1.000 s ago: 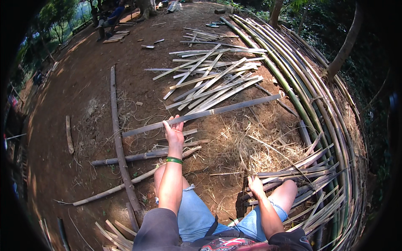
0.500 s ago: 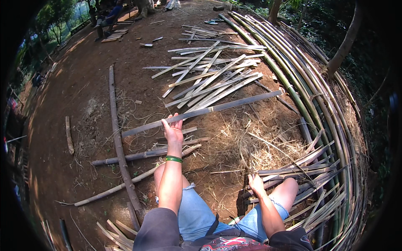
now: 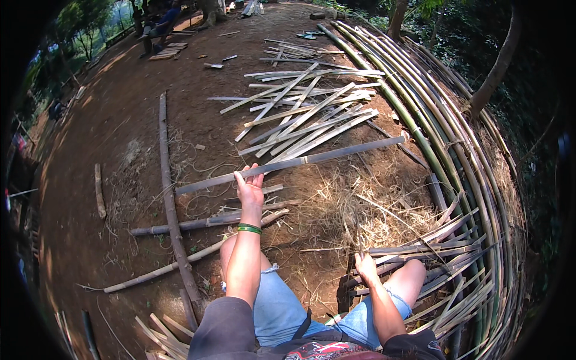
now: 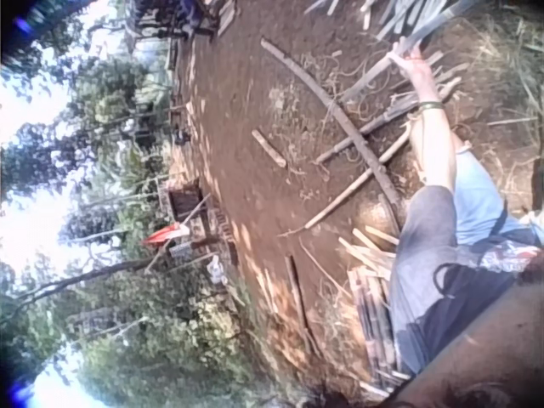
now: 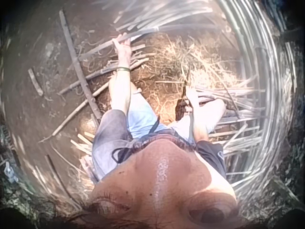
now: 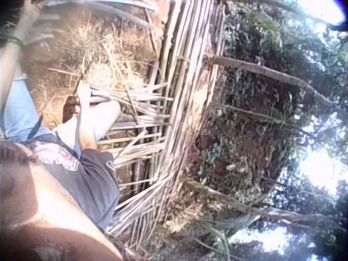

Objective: The person sits on the ground and uses a machete to split long bamboo poles into thin strips. They hold the bamboo with one hand and strike it with the machete to separate the material, occasionally inspecting the split pieces.

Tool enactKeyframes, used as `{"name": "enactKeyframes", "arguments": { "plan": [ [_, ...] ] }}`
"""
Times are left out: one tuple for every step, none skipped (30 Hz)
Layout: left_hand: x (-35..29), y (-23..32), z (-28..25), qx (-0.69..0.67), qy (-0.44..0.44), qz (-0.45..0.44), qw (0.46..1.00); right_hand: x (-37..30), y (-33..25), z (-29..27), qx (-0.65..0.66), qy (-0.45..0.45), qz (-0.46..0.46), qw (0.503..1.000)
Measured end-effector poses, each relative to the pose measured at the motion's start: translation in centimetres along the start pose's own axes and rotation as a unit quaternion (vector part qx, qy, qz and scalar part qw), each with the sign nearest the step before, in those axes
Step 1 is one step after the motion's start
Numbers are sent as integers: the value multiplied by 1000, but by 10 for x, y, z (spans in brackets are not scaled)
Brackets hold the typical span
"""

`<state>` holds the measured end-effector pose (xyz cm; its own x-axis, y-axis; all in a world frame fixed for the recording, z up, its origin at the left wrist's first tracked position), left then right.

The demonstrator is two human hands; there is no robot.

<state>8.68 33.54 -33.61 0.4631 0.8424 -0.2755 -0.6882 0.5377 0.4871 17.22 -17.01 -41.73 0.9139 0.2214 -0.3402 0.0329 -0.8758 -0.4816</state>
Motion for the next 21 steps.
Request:
{"name": "enactKeyframes", "arguments": {
  "plan": [
    [0, 0, 0, 0, 1, 0, 1000, 0, 1, 0, -1, -2, 3, 1000],
    [0, 0, 0, -1, 2, -1, 1000, 0, 1, 0, -1, 2, 1, 1000],
    [0, 1, 0, -1, 2, -1, 1000, 0, 1, 1, 0, 7, -2, 1000],
    [-1, 1, 0, 0, 4, -1, 1000, -1, 1, 0, 0, 12, -4, 1000],
    [-1, 1, 0, 1, 5, 0, 1000, -1, 1, 1, 1, 7, -3, 1000],
    [-2, 1, 1, 2, 6, 0, 1000, -1, 1, 1, 3, 3, -2, 1000],
    [-2, 0, 1, 3, 5, 0, 1000, -1, 1, 2, 3, -1, -2, 1000],
    [-3, 0, 2, 4, 5, 1, 1000, -1, 1, 1, 2, 0, -5, 1000],
    [-3, 0, 2, 5, 5, 1, 1000, -1, 1, 1, 1, 1, -9, 1000],
    [-3, 0, 2, 7, 5, 1, 1000, -2, 1, 1, 0, 1, -13, 1000],
    [-3, -1, 2, 9, 5, 2, 1000, -2, 1, 1, -3, 1, -11, 1000],
    [-2, -1, 2, 11, 5, 2, 1000, -2, 1, 0, -7, 2, -10, 1000],
    [-2, -1, 2, 10, 3, 1, 1000, -2, 1, 0, -10, 2, -8, 1000],
    [-1, -2, 2, 9, 1, 0, 1000, -2, 0, 0, -9, 0, -6, 1000],
    [0, -2, 1, 8, -2, -2, 1000, -2, 0, -1, -7, -2, -4, 1000],
    [0, -3, 1, 8, -2, -3, 1000, -3, 0, -1, -5, -4, -2, 1000],
    [0, -3, 1, 8, -2, -3, 1000, -3, 0, -2, -2, -2, -4, 1000],
    [0, -4, 1, 8, -1, -4, 1000, -3, -1, -3, 1, 0, -6, 1000],
    [0, -3, 1, 7, -4, -4, 1000, -3, -2, -2, 5, 1, -8, 1000],
    [0, -3, 1, 6, -6, -3, 1000, -3, -3, -2, 6, 2, -8, 1000],
    [1, -3, 1, 5, -7, -3, 1000, -3, -3, -3, 6, 3, -8, 1000]
  ]
}}
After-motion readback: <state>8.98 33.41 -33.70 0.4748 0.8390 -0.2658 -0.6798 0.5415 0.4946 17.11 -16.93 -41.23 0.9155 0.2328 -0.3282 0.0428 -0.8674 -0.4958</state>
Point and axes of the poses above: each hand's wrist, its own x-axis towards the middle knuckle, its own z-axis out of the palm, y = z × x, the point moved 6 cm from there along x, towards the middle knuckle, and after that the axes turned 4 degrees about x, right-handed, at the moved point
